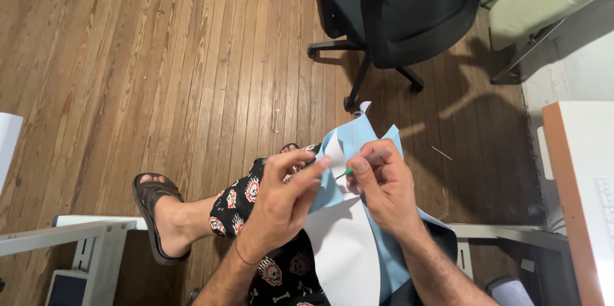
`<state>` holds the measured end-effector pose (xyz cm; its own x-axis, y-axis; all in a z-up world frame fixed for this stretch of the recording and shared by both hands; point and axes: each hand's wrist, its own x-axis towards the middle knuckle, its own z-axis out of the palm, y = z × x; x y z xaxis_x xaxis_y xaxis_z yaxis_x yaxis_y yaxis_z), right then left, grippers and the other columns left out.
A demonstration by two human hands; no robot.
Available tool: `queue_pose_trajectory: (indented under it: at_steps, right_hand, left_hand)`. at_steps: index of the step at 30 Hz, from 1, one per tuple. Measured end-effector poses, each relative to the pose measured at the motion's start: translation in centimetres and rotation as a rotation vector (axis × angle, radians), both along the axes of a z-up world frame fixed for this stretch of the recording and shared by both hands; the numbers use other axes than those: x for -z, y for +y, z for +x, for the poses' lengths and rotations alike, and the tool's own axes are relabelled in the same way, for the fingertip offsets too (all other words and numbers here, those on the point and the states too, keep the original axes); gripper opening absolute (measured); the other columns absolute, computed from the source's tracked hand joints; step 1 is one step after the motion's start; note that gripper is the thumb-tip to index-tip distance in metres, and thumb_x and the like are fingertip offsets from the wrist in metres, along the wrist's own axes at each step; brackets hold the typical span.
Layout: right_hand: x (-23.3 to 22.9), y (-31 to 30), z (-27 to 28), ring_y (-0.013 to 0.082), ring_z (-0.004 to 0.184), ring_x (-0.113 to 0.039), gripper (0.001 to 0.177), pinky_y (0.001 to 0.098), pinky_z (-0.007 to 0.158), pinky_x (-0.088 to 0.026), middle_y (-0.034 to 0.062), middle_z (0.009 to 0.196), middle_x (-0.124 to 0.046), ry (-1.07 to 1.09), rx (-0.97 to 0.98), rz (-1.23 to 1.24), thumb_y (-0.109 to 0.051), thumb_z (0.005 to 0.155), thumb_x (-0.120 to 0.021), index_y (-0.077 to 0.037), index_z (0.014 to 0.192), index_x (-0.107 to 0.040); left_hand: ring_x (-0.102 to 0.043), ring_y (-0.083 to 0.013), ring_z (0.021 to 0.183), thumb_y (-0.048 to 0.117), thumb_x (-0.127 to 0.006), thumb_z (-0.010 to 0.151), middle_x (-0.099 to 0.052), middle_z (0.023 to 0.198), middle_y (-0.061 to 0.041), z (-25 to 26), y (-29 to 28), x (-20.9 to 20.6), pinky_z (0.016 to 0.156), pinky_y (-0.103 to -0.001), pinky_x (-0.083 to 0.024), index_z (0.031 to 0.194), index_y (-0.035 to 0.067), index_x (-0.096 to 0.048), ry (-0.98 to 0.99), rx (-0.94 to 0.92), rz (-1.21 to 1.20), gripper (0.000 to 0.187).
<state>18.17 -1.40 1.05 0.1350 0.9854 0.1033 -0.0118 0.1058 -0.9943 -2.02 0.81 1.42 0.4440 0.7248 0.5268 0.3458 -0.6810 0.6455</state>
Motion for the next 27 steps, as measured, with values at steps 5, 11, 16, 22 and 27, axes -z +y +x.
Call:
queue_pose_trajectory:
  at_steps: [5, 11, 16, 22, 27]
  right_hand:
    - [-0.7, 0.3, -0.3, 0.0161, 0.062, -0.060, 0.024, 0.0239, 0.054, -0.041, 0.0087, 0.070, -0.060, 0.033, -0.007, 0.183, -0.033, 0.111, -0.041, -0.011, 0.100, -0.037]
    - [-3.3, -0.5, -0.6, 0.0218, 0.061, -0.071, 0.013, 0.0294, 0.057, -0.054, 0.0050, 0.069, -0.051, 0.094, 0.123, 0.274, -0.018, 0.107, -0.056, -0.008, 0.101, -0.050]
    - [-4.1, -1.0, -1.9, 0.0083, 0.058, -0.044, 0.008, 0.0487, 0.070, -0.069, 0.0037, 0.076, -0.046, 0.477, 0.023, 0.266, -0.007, 0.104, -0.060, -0.008, 0.104, -0.052]
    - [-0.6, -0.8, -1.5, 0.0075, 0.054, -0.040, 0.009, 0.0566, 0.085, -0.070, 0.0000, 0.059, -0.033, 0.439, 0.147, 0.108, -0.009, 0.103, -0.059, -0.001, 0.109, -0.061]
    - [1.2, -1.1, -2.0, 0.0133, 0.054, -0.066, 0.020, 0.0420, 0.067, -0.067, 0.0094, 0.068, -0.056, 0.023, 0.292, 0.202, -0.014, 0.101, -0.066, 0.005, 0.101, -0.059]
  left_hand:
    - [-0.049, -0.0285, 0.141, 0.013, -0.055, 0.107, -0.052, 0.152, 0.002, 0.0, 0.4, -1.6, 0.111, -0.043, -0.036, 0.135, 0.025, -0.063, 0.327, -0.017, 0.243, 0.031]
    - [-0.054, -0.0211, 0.115, 0.013, -0.058, 0.103, -0.064, 0.119, 0.006, 0.3, 0.4, -1.0, 0.103, -0.040, -0.031, 0.112, 0.021, -0.068, 0.315, -0.010, 0.234, 0.016]
    - [-0.046, -0.0261, 0.093, 0.004, -0.048, 0.104, -0.054, 0.104, -0.005, 1.4, 0.6, -0.6, 0.091, -0.044, -0.039, 0.110, 0.012, -0.066, 0.069, 0.010, 0.143, 0.020]
    - [-0.050, -0.0272, 0.100, -0.013, -0.045, 0.093, -0.049, 0.107, -0.014, 1.7, 0.7, 1.2, 0.095, -0.037, -0.044, 0.111, 0.005, -0.055, -0.221, 0.061, -0.116, 0.027]
    - [-0.061, -0.0366, 0.108, -0.002, -0.048, 0.101, -0.058, 0.112, -0.015, 2.1, 0.6, 3.0, 0.104, -0.048, -0.045, 0.103, 0.005, -0.058, -0.401, 0.003, -0.163, 0.012]
